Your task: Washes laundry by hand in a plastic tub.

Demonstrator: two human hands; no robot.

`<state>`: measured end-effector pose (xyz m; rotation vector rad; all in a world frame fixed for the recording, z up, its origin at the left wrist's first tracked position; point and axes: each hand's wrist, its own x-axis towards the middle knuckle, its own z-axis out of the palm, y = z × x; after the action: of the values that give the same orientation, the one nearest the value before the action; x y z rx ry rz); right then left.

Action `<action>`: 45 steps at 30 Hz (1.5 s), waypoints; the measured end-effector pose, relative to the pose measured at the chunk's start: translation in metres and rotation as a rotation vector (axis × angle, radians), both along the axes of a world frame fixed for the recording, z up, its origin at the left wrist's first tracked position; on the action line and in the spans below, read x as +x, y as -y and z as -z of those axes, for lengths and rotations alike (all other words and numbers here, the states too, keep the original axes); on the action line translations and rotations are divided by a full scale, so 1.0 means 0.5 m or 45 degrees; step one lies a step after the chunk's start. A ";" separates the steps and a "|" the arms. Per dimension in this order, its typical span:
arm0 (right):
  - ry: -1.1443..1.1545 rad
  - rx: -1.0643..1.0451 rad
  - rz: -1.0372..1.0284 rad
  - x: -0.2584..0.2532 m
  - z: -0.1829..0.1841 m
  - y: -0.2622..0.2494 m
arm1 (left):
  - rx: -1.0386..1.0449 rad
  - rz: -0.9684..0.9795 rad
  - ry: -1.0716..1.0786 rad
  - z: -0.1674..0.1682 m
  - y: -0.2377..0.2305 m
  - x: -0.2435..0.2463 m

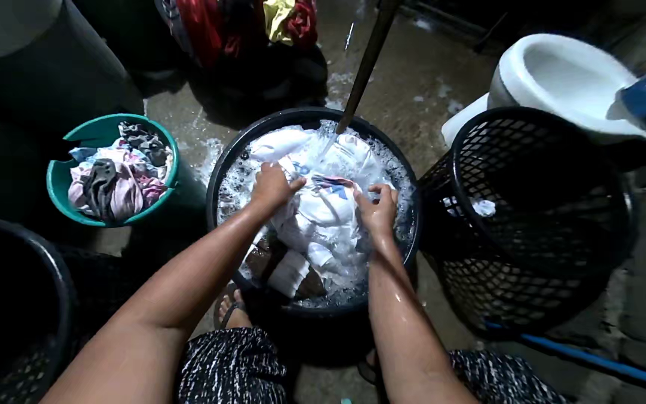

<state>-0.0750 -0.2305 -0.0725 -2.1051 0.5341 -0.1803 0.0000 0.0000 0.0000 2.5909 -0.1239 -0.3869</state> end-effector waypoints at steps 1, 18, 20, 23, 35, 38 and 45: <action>-0.139 0.003 -0.152 -0.004 -0.004 0.008 | -0.023 0.120 -0.027 0.015 0.018 -0.023; -0.408 0.506 -0.551 -0.080 0.070 0.003 | -0.837 0.120 -0.160 -0.104 0.033 -0.069; -0.069 0.666 -0.669 -0.061 0.062 0.047 | -1.016 0.021 0.009 -0.179 0.003 -0.060; 0.270 0.789 -0.764 -0.053 -0.050 0.085 | -0.933 0.111 0.218 -0.212 -0.057 -0.036; -0.342 0.015 -0.725 0.017 0.063 -0.012 | 0.282 0.625 -0.238 0.114 -0.034 0.004; -0.564 0.096 -0.535 -0.026 0.150 -0.049 | 0.432 0.685 -0.394 0.199 -0.023 -0.038; -0.841 -0.139 -0.677 -0.080 0.085 -0.063 | 0.417 0.830 -0.627 0.184 -0.023 -0.047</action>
<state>-0.1148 -0.1989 -0.1151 -2.3159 0.3179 0.8263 -0.0236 0.0117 -0.0920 2.6132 -0.7894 -1.3568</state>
